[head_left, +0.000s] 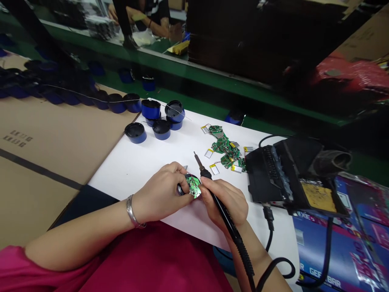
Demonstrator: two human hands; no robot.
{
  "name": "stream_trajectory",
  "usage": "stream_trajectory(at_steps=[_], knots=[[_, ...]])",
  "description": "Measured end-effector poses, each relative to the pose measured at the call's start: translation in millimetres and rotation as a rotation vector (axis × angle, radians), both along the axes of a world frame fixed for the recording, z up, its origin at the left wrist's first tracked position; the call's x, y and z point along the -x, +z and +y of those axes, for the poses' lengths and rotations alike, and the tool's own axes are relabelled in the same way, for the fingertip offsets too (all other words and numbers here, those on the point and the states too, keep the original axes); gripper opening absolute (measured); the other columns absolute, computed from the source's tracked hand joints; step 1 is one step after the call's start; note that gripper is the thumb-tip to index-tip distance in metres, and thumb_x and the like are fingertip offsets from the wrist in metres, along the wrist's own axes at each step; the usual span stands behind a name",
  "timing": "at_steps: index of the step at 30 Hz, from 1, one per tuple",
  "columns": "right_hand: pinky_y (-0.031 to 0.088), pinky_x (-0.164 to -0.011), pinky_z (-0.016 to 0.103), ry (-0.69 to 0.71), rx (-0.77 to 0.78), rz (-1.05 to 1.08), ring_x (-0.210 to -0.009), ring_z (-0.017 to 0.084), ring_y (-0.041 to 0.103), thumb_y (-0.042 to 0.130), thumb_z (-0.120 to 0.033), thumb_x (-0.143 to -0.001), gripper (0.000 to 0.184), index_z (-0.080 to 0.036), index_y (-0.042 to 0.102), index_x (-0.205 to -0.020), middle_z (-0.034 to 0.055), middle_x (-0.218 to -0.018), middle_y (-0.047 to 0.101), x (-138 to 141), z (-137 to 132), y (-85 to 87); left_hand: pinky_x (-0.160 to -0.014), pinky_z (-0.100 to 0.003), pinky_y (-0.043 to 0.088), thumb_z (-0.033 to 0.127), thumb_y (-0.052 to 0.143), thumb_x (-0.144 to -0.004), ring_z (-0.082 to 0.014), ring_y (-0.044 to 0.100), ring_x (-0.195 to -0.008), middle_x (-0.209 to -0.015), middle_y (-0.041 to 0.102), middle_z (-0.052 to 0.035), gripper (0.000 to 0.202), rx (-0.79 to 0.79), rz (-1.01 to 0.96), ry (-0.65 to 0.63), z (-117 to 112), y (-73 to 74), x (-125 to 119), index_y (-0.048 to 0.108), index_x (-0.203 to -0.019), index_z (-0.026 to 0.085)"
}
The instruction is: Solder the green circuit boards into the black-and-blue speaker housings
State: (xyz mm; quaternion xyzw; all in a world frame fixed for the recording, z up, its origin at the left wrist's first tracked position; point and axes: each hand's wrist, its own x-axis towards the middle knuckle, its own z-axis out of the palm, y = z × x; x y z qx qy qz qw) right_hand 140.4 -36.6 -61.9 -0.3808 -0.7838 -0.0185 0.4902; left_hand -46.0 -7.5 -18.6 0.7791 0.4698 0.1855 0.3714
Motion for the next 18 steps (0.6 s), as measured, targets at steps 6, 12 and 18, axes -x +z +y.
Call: stream_trajectory(at_steps=[6,12,18], knots=[[0.055,-0.06,0.027,-0.048,-0.039,0.018,-0.066,0.014,0.065,0.066,-0.002,-0.085,0.034,-0.01,0.061,-0.118,0.0079,-0.082,0.073,-0.8,-1.4,1.9,-0.087,-0.037,0.054,0.021,0.072,-0.075,-0.0237,0.064,-0.099,-0.104,0.063,-0.0082,0.012,-0.162,0.089,-0.056,-4.8,-5.3,-5.1,0.062,-0.07,0.018],[0.056,-0.069,0.025,-0.412,-0.187,0.081,-0.073,0.014,0.069,0.068,0.0,-0.083,0.037,-0.011,0.064,-0.118,0.0054,-0.085,0.074,-8.8,-4.1,3.6,-0.08,-0.032,0.054,0.021,0.072,-0.072,-0.0217,0.067,-0.091,-0.099,0.066,-0.0049,0.01,-0.351,0.166,-0.127,29.4,32.8,-7.8,0.063,-0.069,0.018],[0.057,-0.066,0.026,-0.388,-0.183,0.148,-0.071,0.014,0.069,0.065,0.001,-0.084,0.04,-0.013,0.063,-0.121,0.0052,-0.087,0.073,-9.5,-0.9,4.8,-0.085,-0.038,0.053,0.025,0.074,-0.073,-0.0269,0.068,-0.093,-0.11,0.065,-0.0076,0.013,-0.521,0.371,0.003,135.1,86.5,-47.7,0.066,-0.07,0.016]])
